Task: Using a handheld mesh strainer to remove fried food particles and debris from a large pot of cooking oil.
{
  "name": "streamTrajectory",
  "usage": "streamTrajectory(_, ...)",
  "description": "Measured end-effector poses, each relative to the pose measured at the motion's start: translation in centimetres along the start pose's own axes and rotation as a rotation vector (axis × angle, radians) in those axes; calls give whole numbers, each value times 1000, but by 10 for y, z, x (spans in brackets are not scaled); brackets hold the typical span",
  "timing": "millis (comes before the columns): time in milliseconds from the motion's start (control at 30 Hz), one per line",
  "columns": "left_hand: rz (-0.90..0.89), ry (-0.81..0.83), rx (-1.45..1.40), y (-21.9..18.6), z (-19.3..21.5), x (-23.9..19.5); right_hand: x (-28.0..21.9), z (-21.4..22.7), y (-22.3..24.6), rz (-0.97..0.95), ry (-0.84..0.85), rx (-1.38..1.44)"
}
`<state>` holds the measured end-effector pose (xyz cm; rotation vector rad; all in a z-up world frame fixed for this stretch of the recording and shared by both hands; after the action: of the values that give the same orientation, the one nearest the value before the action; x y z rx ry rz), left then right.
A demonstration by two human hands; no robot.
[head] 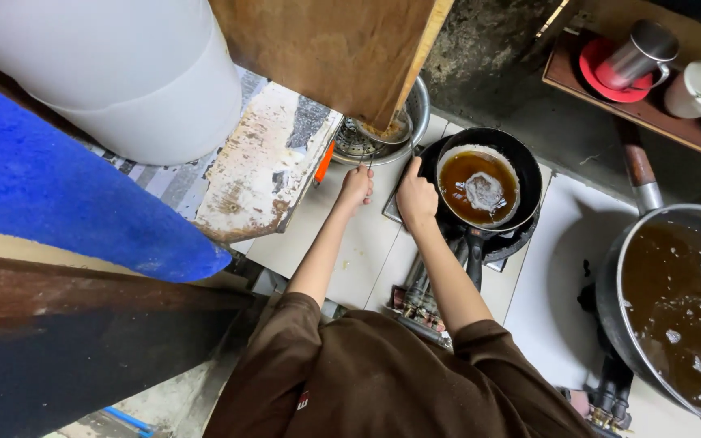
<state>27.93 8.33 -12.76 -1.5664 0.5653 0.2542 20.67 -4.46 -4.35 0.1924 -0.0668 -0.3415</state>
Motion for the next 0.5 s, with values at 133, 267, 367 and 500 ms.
streamTrajectory(133, 17, -3, -2, -3, -6, -7, -5, -4, 0, 39, -28, -61)
streamTrajectory(267, 23, -15, -19, -3, -8, -7, 5, -14, 1, 62, -25, -118)
streamTrajectory(367, 35, -2, 1, 3, -6, -6, -1, 14, 13, 50, -36, -21)
streamTrajectory(500, 64, 18, 6, 7, -5, -8, -2, 39, 20, 47, -92, 9)
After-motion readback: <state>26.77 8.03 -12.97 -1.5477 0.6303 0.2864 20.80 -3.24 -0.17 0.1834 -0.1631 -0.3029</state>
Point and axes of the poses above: each hand's wrist, its own x-axis towards the middle knuckle, its own z-axis out of the back of the hand, y = z × x, the point moved 6 cm from there along x, towards the middle knuckle, and after that the axes turned 2 degrees about z, right-handed, at the moved point
